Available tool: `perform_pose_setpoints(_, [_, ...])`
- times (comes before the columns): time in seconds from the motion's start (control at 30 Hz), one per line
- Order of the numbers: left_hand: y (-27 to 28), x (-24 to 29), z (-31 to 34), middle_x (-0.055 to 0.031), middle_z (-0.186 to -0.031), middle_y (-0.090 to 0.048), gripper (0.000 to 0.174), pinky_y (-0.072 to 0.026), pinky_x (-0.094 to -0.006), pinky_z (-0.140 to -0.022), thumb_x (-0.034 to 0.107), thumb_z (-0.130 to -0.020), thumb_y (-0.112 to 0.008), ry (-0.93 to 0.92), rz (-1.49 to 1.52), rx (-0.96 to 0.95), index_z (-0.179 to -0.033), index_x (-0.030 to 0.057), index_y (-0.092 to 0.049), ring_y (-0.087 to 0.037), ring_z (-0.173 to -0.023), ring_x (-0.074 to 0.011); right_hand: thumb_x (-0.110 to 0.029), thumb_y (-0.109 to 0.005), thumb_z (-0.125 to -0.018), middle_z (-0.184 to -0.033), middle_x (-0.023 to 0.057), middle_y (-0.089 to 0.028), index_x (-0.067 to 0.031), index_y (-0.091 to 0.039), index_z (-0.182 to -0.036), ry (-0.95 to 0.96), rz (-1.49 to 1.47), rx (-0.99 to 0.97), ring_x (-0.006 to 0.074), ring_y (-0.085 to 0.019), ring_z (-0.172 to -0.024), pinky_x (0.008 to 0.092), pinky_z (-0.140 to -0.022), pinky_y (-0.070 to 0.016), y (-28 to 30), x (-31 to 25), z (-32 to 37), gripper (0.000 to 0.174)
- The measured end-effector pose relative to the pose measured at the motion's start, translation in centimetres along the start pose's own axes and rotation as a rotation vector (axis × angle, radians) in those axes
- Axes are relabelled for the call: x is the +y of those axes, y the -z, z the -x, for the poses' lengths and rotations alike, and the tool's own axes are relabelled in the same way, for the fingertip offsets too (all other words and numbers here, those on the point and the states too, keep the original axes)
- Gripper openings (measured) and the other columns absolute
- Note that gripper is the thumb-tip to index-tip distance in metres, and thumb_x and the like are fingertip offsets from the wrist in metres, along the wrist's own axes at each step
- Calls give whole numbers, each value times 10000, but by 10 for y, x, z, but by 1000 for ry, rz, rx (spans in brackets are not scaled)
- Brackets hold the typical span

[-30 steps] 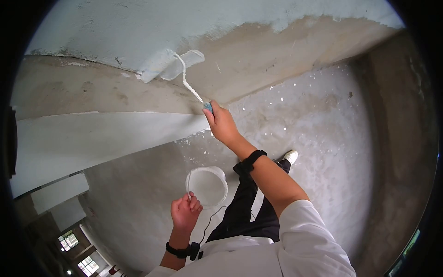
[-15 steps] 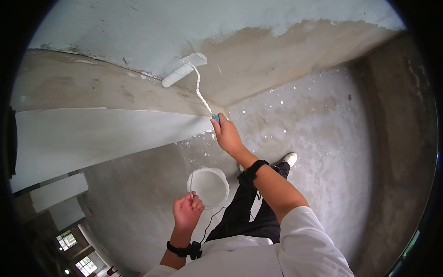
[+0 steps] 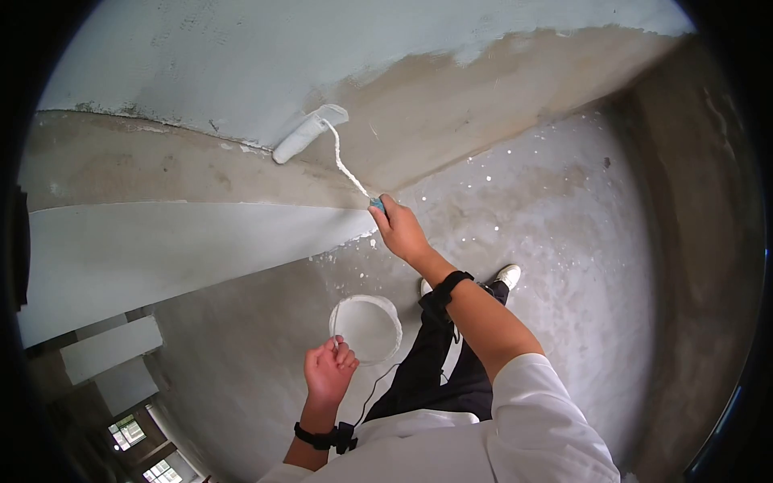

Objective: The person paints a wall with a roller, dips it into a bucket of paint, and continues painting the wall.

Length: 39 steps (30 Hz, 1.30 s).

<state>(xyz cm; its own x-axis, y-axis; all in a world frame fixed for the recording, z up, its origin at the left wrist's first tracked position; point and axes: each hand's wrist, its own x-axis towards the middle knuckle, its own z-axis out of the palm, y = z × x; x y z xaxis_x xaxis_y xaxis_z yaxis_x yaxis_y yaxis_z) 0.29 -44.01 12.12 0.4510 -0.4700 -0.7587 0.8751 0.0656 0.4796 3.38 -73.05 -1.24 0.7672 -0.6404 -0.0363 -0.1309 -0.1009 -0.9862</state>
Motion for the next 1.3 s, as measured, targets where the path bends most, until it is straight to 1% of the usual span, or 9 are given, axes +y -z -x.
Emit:
perform_pose_setpoints(0.1, [0,0,0,2,-685,-349,241,-332,-311,-718,319,-955,-422,2,-15,-1,-1009,95,-493,-347,-635,-134,-286,-542,-1007,-712,247,-567,3,-481,-939,48,-32,58,462,-536,-677,474,-607,-427,15,-34,-13,303])
perform_pose_setpoints(0.2, [2,0,-8,1,-687,-347,239,-330,-312,-717,312,-951,-423,6,-27,4,-1013,92,-494,-346,-634,-135,-283,-541,-1007,-712,244,-563,6,-482,-935,60,-6,79,452,-521,-663,460,-602,-428,17,-30,-30,304])
perform_pose_setpoints(0.4, [-1,6,-11,1,-696,-354,273,-332,-306,-719,328,-904,-429,16,-38,5,-1022,91,-496,-348,-643,-136,-296,-540,-1007,-720,243,-570,5,-499,-940,-81,2,51,454,-522,-670,474,-616,-429,16,73,-19,311])
perform_pose_setpoints(0.67, [-6,6,-17,-1,-700,-359,267,-330,-305,-720,327,-902,-436,54,-60,3,-1017,94,-499,-345,-646,-139,-324,-546,-1003,-764,255,-593,9,-511,-960,40,50,4,460,-551,-719,485,-642,-436,30,-43,-37,338])
perform_pose_setpoints(0.9, [-15,11,-18,-2,-698,-358,265,-320,-309,-716,319,-899,-442,83,-43,5,-1017,91,-505,-342,-646,-139,-326,-535,-1010,-724,243,-569,18,-527,-922,-134,-39,46,424,-523,-659,473,-632,-427,10,1,-6,355])
perform_pose_setpoints(1.0, [-15,9,-22,-4,-700,-357,265,-316,-310,-719,318,-895,-442,85,-44,5,-1015,91,-505,-339,-647,-138,-331,-538,-1010,-713,234,-568,25,-534,-893,-87,-159,29,390,-520,-642,455,-630,-431,13,-37,1,375])
perform_pose_setpoints(1.03, [-14,7,-23,-9,-711,-358,290,-311,-309,-716,336,-882,-446,93,-54,11,-1013,82,-501,-330,-649,-139,-327,-532,-1014,-709,225,-567,28,-548,-893,-160,-175,16,363,-515,-634,443,-632,-435,17,-57,7,376])
perform_pose_setpoints(1.17, [-13,6,-23,-12,-722,-364,321,-307,-308,-720,359,-866,-452,101,-81,14,-1011,77,-500,-323,-654,-141,-340,-526,-1016,-712,221,-579,27,-570,-910,-304,-178,12,365,-527,-643,449,-642,-439,11,-33,10,385])
perform_pose_setpoints(1.3, [-10,6,-20,-10,-722,-365,319,-309,-309,-721,359,-866,-453,108,-71,4,-1010,78,-504,-326,-658,-140,-347,-529,-1014,-699,226,-582,33,-562,-896,-292,-187,70,389,-516,-625,458,-632,-439,4,-31,22,399])
